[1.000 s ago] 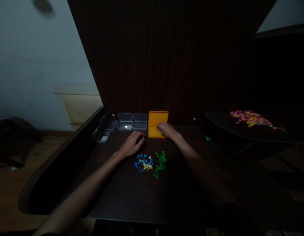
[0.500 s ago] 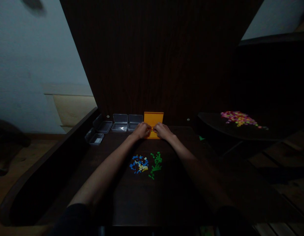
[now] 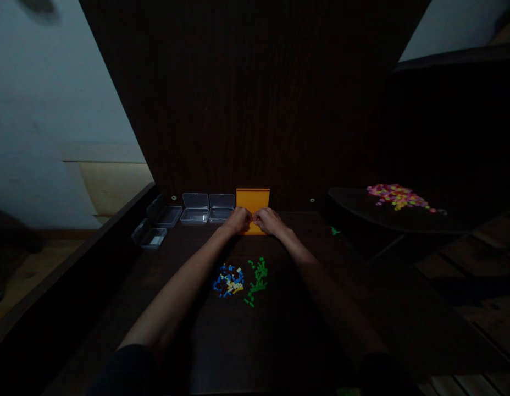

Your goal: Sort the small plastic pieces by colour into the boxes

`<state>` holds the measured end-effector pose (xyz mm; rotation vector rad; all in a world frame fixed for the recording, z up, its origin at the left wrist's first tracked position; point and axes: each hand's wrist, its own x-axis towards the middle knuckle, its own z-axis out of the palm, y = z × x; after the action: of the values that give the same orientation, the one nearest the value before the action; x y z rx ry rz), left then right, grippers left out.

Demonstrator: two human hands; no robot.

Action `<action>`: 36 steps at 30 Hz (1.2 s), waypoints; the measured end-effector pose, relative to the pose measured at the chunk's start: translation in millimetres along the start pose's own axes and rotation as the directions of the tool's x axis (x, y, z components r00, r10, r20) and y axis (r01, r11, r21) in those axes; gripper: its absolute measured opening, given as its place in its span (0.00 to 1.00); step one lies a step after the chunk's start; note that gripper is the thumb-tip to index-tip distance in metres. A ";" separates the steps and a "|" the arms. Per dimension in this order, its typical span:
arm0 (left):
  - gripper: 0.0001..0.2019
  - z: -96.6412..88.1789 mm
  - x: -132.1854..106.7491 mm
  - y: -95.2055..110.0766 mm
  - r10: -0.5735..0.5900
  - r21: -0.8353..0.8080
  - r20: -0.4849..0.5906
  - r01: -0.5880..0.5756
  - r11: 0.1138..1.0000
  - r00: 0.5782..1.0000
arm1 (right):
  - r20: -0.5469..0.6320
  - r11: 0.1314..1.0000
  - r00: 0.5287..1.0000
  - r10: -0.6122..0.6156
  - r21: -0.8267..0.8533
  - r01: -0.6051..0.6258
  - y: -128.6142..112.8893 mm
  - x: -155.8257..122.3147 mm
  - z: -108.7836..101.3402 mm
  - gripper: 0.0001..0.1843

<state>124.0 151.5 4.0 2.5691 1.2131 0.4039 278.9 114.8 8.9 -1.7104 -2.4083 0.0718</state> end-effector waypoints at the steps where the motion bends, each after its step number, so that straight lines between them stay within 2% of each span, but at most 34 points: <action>1: 0.12 -0.6 -0.8 -0.6 0.000 0.002 0.007 0.000 1.000 1.000 | -0.001 1.000 1.000 -0.001 0.007 0.001 0.2 0.5 0.7 0.09; 9: 0.16 -5.3 -10.8 -1.4 0.012 0.036 0.007 -0.012 0.999 1.000 | 0.006 0.998 0.999 -0.035 0.045 0.035 2.1 1.4 1.5 0.14; 14: 0.11 -5.2 -12.4 1.6 -0.006 0.050 -0.009 0.007 0.999 1.000 | 0.030 0.996 0.998 -0.055 0.073 0.053 4.8 3.0 1.0 0.14; 16: 0.13 -7.2 -13.3 1.9 -0.010 0.042 -0.032 0.012 0.999 0.999 | 0.037 0.995 0.998 -0.060 0.088 0.056 6.2 3.9 0.5 0.15; 20: 0.18 -17.8 -21.2 1.3 -0.009 0.014 -0.113 0.011 1.000 0.994 | 0.046 0.990 0.997 -0.066 0.126 0.060 7.6 5.4 -0.2 0.16; 24: 0.17 -31.5 -38.3 2.6 0.045 -0.017 -0.117 -0.047 0.999 0.992 | 0.051 0.986 0.996 -0.073 0.153 0.064 6.0 6.2 0.2 0.16; 26: 0.16 -35.7 -48.4 5.0 0.112 -0.065 -0.071 -0.117 0.991 0.991 | 0.050 0.985 0.996 -0.075 0.157 0.066 4.6 6.4 0.7 0.16; 29: 0.16 -36.9 -63.2 10.8 0.197 -0.113 0.056 -0.190 0.975 0.979 | 0.050 0.984 0.995 -0.084 0.160 0.075 3.5 6.5 1.5 0.16; 31: 0.16 -35.7 -72.4 15.8 0.259 -0.135 0.145 -0.240 0.961 0.955 | 0.052 0.983 0.995 -0.090 0.162 0.081 3.8 6.5 2.0 0.16; 36: 0.14 -33.9 -91.4 27.2 0.334 -0.219 0.245 -0.283 0.934 0.910 | 0.049 0.985 0.996 -0.076 0.159 0.067 6.0 7.2 2.1 0.16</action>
<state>75.2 67.7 32.9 2.5532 0.6416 0.1907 281.8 123.8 6.8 -1.5716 -2.4279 0.2934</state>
